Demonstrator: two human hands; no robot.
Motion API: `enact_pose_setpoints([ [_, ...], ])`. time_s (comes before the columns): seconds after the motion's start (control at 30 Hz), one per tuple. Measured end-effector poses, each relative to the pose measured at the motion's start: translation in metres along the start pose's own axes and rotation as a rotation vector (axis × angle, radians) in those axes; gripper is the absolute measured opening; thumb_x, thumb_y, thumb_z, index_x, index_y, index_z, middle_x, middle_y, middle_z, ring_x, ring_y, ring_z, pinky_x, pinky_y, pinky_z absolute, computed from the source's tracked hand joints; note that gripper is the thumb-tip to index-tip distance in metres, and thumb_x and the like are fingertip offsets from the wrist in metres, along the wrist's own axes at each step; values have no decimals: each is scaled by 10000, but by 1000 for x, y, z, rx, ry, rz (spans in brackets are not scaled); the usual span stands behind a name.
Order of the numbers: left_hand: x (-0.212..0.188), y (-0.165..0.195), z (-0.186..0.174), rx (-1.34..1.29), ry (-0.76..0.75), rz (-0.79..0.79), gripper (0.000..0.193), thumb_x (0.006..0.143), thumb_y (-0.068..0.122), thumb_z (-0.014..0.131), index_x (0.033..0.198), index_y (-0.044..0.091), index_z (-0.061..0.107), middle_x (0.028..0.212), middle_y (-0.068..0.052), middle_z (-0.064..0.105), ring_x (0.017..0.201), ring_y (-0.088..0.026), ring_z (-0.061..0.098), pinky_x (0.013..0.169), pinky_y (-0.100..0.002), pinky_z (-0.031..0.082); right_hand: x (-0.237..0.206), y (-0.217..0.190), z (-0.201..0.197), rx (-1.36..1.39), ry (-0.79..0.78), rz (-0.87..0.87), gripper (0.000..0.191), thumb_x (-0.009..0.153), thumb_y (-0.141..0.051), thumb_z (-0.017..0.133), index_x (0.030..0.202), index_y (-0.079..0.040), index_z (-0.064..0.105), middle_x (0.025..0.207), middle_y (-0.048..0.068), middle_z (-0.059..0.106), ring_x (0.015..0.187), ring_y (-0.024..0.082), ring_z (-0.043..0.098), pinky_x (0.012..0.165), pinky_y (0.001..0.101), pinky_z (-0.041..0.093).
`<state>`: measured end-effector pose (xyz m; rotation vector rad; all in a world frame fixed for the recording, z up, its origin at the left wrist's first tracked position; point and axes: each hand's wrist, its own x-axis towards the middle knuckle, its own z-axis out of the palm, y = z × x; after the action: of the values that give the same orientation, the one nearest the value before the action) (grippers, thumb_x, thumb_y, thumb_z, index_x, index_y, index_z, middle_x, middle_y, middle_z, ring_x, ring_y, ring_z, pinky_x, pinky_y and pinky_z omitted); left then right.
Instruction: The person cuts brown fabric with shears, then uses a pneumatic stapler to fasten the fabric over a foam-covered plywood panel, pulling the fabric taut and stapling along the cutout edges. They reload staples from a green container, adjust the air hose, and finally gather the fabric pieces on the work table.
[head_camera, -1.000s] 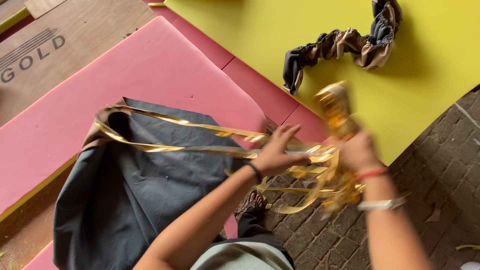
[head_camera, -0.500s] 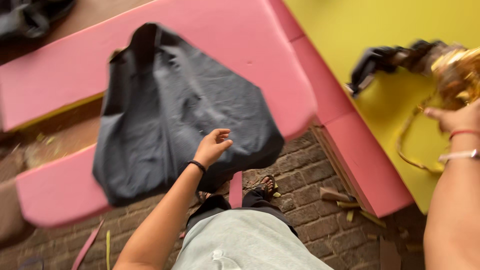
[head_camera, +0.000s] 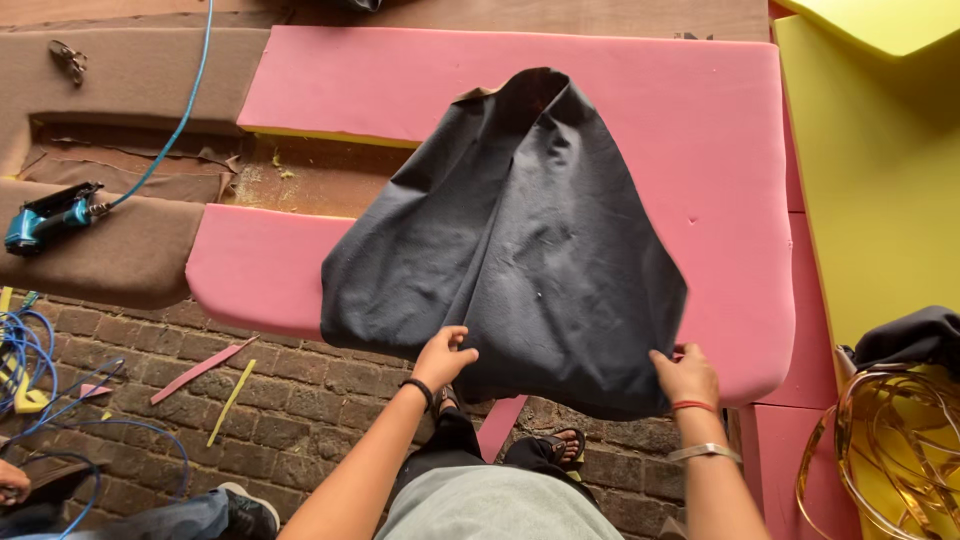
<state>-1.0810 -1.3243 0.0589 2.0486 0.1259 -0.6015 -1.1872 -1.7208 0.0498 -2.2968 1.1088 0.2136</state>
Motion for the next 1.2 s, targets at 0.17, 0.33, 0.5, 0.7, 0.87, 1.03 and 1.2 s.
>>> enact_pose_setpoints([
  [0.17, -27, 18, -12, -4, -516, 214, 970, 672, 320, 921, 1480, 107, 428, 1388, -84, 566, 1294, -198, 519, 1063, -365, 434, -73, -121, -32, 1019, -412, -86, 430, 883, -204, 790, 1206, 28, 627, 888, 78, 607, 728, 191, 533, 596, 334, 422],
  [0.33, 7, 42, -20, -268, -54, 705, 484, 1010, 163, 629, 1448, 22, 478, 1432, -132, 551, 1306, -235, 530, 1100, -371, 474, -150, -302, -14, 961, -804, -1066, 500, 934, -213, 746, 1353, -2, 571, 1269, 55, 641, 1183, 164, 590, 1012, 294, 482],
  [0.5, 97, 30, -254, -520, 582, 478, 427, 1022, 218, 640, 1373, 3, 527, 1315, -126, 592, 1188, -242, 570, 1044, -380, 507, -124, -290, -5, 532, -184, -734, 333, 918, -249, 761, 1199, -70, 758, 1142, 64, 793, 1054, 175, 756, 937, 305, 577],
  [0.7, 119, 36, -441, -732, 723, 580, 523, 1036, 281, 707, 1435, 24, 486, 1372, -93, 547, 1213, -216, 532, 1097, -374, 487, -93, -176, 81, -52, -77, -206, 874, 729, -413, 945, 1372, 15, 537, 1288, 248, 616, 1174, 375, 610, 929, 468, 507],
  [0.87, 113, -52, -398, -215, 480, 103, 956, 785, 383, 913, 1537, 28, 441, 1501, -141, 586, 1323, -258, 556, 1149, -422, 447, -122, -169, 136, -188, -270, 3, 497, 879, -395, 808, 1230, -74, 663, 1133, 154, 752, 1079, 316, 702, 958, 436, 519],
  [1.03, 71, -165, -306, 44, 807, -116, 1215, 692, 343, 995, 1497, -162, 237, 1491, -363, 380, 1376, -429, 403, 1149, -453, 332, -142, -217, 115, 840, -397, -65, 247, 896, -117, 694, 1116, -26, 630, 910, 57, 709, 842, 190, 675, 668, 329, 561],
  [1.2, 66, -154, -350, -349, 369, -43, 419, 800, 61, 747, 1198, -53, 678, 1127, -104, 745, 999, -218, 681, 931, -361, 528, -137, -314, -1, 927, -270, -455, 145, 989, -71, 617, 1076, 0, 709, 926, 39, 676, 757, 58, 601, 579, 178, 465],
])
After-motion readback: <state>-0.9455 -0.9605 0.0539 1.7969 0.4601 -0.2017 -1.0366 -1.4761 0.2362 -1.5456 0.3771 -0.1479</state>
